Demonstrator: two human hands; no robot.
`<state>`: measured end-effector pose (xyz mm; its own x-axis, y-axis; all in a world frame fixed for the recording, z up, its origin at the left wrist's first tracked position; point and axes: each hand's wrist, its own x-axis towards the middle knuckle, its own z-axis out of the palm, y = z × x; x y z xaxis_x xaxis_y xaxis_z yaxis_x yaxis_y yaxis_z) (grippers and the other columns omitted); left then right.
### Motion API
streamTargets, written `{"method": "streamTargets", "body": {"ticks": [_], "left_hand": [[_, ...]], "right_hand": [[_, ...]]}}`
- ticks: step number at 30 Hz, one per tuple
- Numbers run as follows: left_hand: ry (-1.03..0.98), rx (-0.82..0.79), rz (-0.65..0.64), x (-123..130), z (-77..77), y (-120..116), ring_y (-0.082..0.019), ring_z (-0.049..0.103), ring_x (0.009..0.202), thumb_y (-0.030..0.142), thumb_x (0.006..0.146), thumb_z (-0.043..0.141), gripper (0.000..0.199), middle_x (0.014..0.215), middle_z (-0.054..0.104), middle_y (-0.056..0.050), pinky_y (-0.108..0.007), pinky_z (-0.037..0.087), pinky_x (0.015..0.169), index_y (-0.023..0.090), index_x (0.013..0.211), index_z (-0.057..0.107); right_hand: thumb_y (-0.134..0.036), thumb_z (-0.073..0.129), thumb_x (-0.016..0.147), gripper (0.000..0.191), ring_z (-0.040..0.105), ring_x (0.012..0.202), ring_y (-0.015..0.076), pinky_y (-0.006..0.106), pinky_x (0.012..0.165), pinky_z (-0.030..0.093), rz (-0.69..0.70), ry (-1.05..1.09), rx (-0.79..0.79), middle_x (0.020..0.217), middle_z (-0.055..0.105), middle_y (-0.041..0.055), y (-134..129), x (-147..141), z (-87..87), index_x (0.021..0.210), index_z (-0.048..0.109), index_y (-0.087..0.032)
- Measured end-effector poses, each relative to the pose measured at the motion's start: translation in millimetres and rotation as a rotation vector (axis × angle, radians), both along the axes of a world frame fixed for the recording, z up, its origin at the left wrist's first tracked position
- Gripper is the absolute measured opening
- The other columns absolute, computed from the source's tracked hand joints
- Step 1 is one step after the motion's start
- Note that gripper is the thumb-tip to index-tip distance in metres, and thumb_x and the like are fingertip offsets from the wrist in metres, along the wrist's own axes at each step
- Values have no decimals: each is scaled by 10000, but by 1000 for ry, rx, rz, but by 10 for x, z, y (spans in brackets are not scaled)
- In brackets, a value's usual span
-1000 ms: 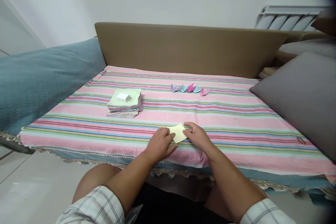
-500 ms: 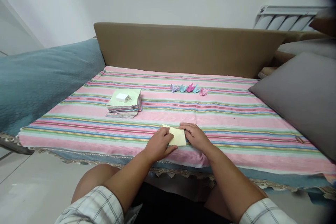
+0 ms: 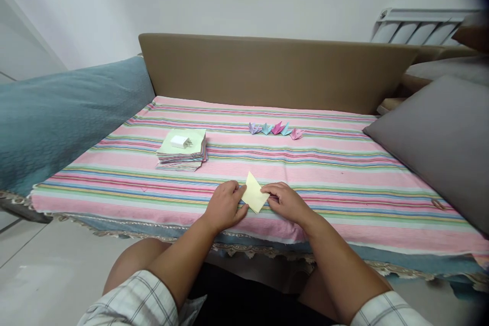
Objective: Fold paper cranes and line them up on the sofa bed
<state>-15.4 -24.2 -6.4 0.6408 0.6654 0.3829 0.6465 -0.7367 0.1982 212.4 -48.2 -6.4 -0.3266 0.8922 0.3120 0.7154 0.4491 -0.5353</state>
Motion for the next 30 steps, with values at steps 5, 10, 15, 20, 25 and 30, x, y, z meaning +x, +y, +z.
{"method": "streamTargets", "body": {"ticks": [5,10,15,20,25,30], "left_hand": [[40,-7,10,-5,16,-6,-252,478,920,392,788,514,458,984,506,-105,-406,410,824,181,1194,534],[21,-10,-9,-13,15,3,-268,482,922,593,724,565,619,986,509,-109,-419,399,818,181,1186,550],[44,-11,35,7,32,0,-249,485,897,643,716,551,631,958,515,-95,-391,393,793,197,1162,567],[45,3,96,67,58,-9,-239,492,871,520,752,565,452,923,518,-82,-371,398,756,208,1075,607],[51,8,137,120,60,11,-228,504,844,357,730,588,280,893,522,-65,-358,398,737,220,968,643],[56,23,186,149,57,33,-216,512,806,325,775,535,189,860,526,-63,-343,398,696,218,860,666]], "right_hand": [[-159,552,727,412,544,1023,214,376,898,434,-4,-28,-12,1104,642,65,-22,-14,26,1132,619,-198],[-245,543,797,357,529,1002,209,357,874,431,-14,-76,4,1084,627,74,-24,-41,8,1144,612,-199],[-252,539,817,327,526,929,208,343,817,422,-89,-163,64,998,622,70,-14,-130,-42,1134,607,-205],[-294,545,835,289,524,890,216,333,777,415,-130,-243,98,942,621,68,-23,-180,-31,1097,620,-200],[-299,571,822,285,530,885,218,324,765,417,-126,-277,110,941,627,65,-36,-186,-9,1085,624,-202],[-311,541,833,266,538,879,218,328,771,412,-178,-270,130,916,629,68,-45,-230,-10,1058,634,-202]]}}
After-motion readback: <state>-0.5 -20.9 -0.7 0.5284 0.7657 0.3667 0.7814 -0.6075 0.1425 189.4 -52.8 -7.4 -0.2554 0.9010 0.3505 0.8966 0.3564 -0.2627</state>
